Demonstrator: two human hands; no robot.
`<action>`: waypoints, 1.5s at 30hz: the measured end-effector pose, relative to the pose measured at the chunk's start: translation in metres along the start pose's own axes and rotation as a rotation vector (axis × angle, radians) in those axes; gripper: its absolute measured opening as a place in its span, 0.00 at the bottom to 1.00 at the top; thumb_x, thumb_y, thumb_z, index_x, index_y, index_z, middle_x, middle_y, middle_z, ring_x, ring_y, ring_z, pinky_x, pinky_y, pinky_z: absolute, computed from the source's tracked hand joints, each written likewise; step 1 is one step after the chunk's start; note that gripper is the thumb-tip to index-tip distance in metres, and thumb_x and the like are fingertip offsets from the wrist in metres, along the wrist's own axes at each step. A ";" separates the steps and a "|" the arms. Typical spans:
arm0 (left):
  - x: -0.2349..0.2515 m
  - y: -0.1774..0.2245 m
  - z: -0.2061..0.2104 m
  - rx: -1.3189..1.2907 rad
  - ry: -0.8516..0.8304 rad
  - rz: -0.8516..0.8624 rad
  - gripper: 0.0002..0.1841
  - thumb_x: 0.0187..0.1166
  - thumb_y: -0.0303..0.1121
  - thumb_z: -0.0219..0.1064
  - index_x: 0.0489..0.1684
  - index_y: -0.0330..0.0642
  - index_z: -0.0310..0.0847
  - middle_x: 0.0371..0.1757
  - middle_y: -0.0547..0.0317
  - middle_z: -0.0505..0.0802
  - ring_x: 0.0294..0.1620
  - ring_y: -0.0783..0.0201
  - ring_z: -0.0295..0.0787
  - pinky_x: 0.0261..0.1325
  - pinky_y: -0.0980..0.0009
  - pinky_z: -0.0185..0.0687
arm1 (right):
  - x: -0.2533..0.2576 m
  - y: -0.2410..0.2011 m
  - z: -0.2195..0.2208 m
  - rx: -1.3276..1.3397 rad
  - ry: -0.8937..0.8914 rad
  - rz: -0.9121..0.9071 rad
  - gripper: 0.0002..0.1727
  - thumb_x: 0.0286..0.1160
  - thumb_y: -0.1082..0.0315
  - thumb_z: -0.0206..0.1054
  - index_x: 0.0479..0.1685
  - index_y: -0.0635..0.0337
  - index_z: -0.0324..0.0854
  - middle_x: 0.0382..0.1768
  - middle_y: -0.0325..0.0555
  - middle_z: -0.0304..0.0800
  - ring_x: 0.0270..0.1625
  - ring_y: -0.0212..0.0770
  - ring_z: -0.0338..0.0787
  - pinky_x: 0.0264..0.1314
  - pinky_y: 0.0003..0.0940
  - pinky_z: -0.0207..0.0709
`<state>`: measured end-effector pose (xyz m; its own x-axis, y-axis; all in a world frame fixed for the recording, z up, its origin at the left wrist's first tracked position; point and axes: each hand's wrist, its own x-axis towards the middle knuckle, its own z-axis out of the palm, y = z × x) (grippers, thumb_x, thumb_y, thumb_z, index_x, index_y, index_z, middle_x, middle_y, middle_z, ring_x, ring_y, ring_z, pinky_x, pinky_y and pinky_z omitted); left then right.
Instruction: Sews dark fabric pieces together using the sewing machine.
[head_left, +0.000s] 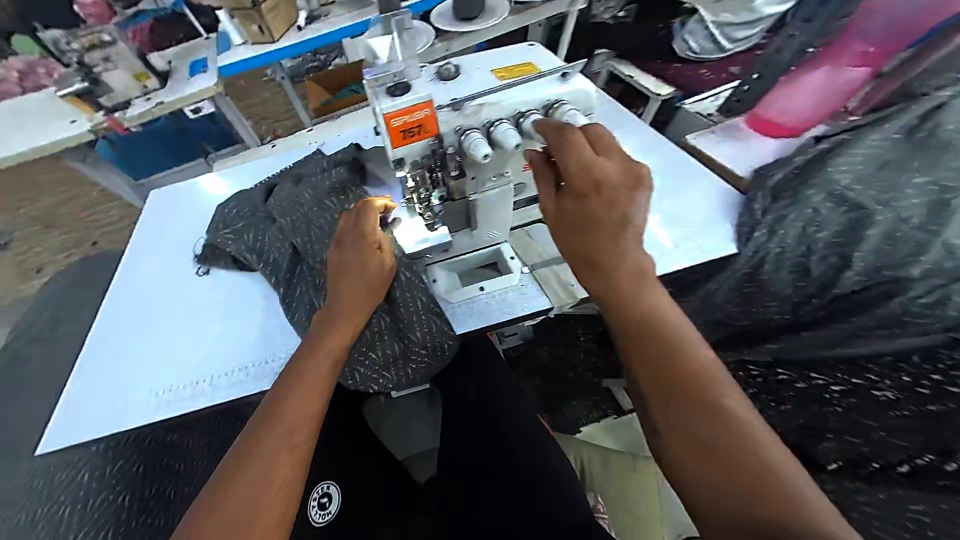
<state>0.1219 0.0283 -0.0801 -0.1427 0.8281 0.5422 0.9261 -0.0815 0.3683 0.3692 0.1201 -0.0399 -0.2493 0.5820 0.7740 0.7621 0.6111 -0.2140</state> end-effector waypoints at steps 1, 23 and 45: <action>0.000 0.000 0.001 -0.011 0.007 0.005 0.19 0.84 0.25 0.48 0.63 0.40 0.83 0.67 0.54 0.91 0.73 0.55 0.84 0.74 0.54 0.78 | 0.001 0.001 -0.001 -0.021 0.007 -0.016 0.16 0.90 0.63 0.58 0.65 0.59 0.86 0.43 0.61 0.90 0.37 0.61 0.91 0.31 0.54 0.80; -0.002 -0.002 0.001 -0.086 0.009 0.049 0.18 0.81 0.24 0.49 0.53 0.41 0.89 0.70 0.57 0.90 0.77 0.58 0.81 0.80 0.59 0.72 | 0.002 0.010 0.013 -0.119 0.165 -0.065 0.17 0.91 0.60 0.59 0.55 0.68 0.84 0.36 0.60 0.92 0.33 0.57 0.92 0.30 0.50 0.80; -0.002 -0.003 0.002 -0.060 -0.007 0.054 0.20 0.83 0.27 0.46 0.55 0.41 0.88 0.72 0.53 0.88 0.77 0.53 0.80 0.78 0.50 0.72 | 0.021 -0.012 0.003 -0.306 0.073 0.285 0.38 0.90 0.38 0.47 0.17 0.58 0.79 0.14 0.47 0.78 0.20 0.51 0.84 0.20 0.47 0.67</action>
<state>0.1199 0.0278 -0.0838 -0.0905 0.8254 0.5572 0.9096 -0.1593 0.3837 0.3537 0.1266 -0.0228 0.0317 0.6580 0.7523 0.9393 0.2376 -0.2474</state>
